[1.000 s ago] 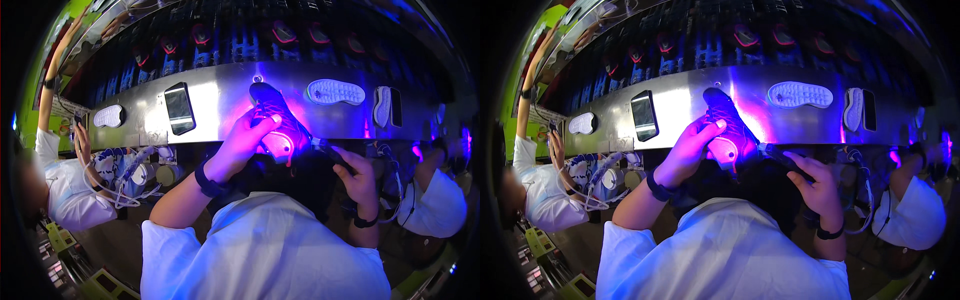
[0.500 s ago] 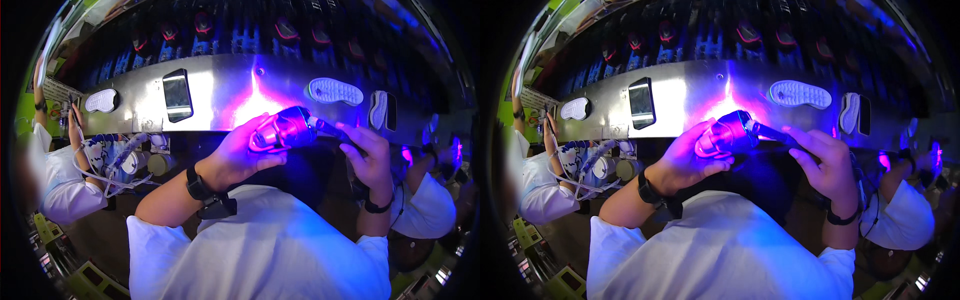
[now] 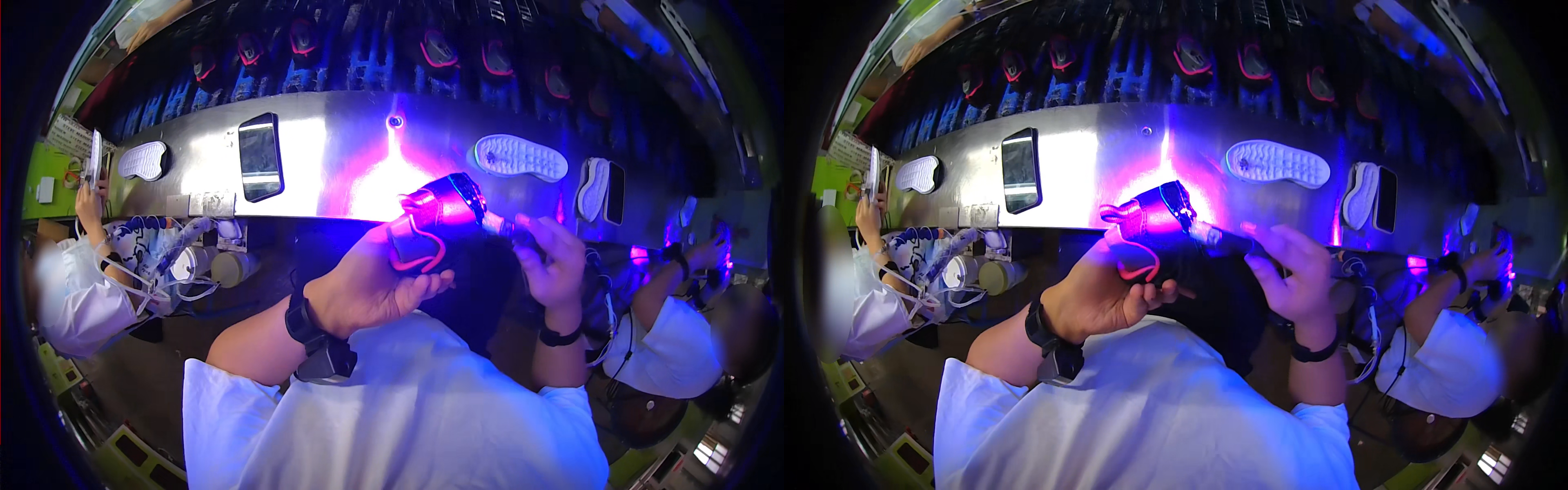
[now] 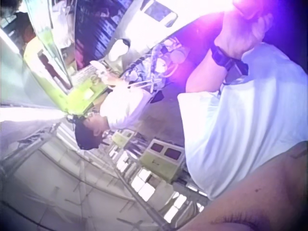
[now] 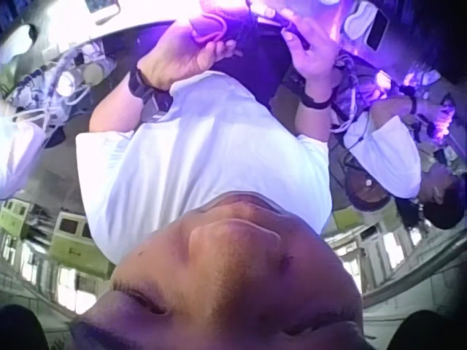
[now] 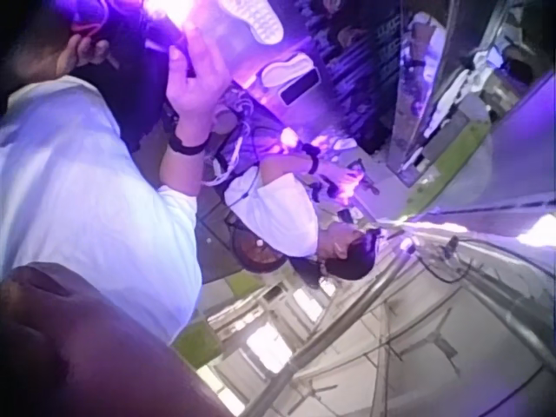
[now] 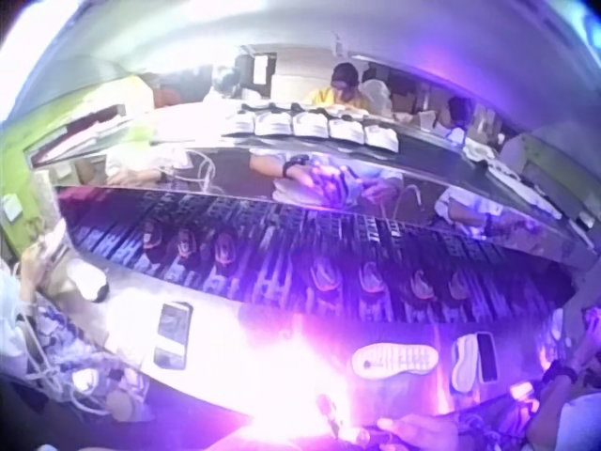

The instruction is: The worker inspects, positions, and cleans/glues shoe uppers over an automated assembly track.

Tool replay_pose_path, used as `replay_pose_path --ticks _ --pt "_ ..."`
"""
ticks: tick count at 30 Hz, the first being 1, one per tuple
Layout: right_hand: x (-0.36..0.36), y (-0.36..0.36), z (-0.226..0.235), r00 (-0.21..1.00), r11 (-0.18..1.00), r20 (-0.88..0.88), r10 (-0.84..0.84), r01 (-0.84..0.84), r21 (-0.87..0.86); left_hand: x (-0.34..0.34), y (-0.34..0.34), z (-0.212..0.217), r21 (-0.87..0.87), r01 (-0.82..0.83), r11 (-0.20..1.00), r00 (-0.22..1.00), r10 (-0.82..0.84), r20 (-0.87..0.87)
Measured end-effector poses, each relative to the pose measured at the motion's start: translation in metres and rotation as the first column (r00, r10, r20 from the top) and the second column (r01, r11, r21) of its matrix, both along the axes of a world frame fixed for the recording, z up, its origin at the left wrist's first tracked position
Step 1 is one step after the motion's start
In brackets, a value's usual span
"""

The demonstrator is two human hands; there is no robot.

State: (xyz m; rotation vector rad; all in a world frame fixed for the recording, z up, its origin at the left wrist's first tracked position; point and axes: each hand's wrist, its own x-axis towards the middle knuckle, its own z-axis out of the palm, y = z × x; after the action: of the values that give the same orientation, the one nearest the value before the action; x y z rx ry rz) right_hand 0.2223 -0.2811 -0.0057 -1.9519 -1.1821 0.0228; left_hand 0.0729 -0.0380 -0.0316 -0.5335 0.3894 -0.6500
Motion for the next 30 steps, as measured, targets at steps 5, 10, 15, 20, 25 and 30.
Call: replay_pose_path --ticks 5,10,15,20,25,30 --pt "-0.028 -0.007 -0.033 0.991 0.987 -0.128 -0.046 0.065 0.146 -0.011 -0.004 0.011 0.068 -0.056 0.996 0.994 0.049 0.093" --pt "-0.032 -0.013 -0.024 0.884 0.983 -0.43 -0.181 0.148 -0.111 0.004 0.019 0.002 0.112 -0.244 0.963 0.714 0.101 0.692" --pt "-0.024 0.024 0.013 0.919 0.96 -0.277 -0.279 0.271 -0.069 0.017 0.019 0.027 0.77 -0.516 0.375 0.793 -0.13 0.595" --pt "-0.047 0.022 -0.001 0.969 0.993 -0.226 -0.097 0.108 0.037 0.037 0.037 0.046 0.774 -0.624 0.105 0.748 -0.206 0.631" --pt "-0.012 0.043 0.005 0.892 0.945 -0.339 -0.3 0.326 0.022 0.05 0.032 0.019 0.817 -0.575 0.05 0.78 -0.267 0.566" --pt "-0.017 0.025 -0.031 0.937 0.983 -0.311 -0.162 0.18 0.03 0.105 0.065 0.02 0.826 -0.526 -0.2 0.837 -0.294 0.462"
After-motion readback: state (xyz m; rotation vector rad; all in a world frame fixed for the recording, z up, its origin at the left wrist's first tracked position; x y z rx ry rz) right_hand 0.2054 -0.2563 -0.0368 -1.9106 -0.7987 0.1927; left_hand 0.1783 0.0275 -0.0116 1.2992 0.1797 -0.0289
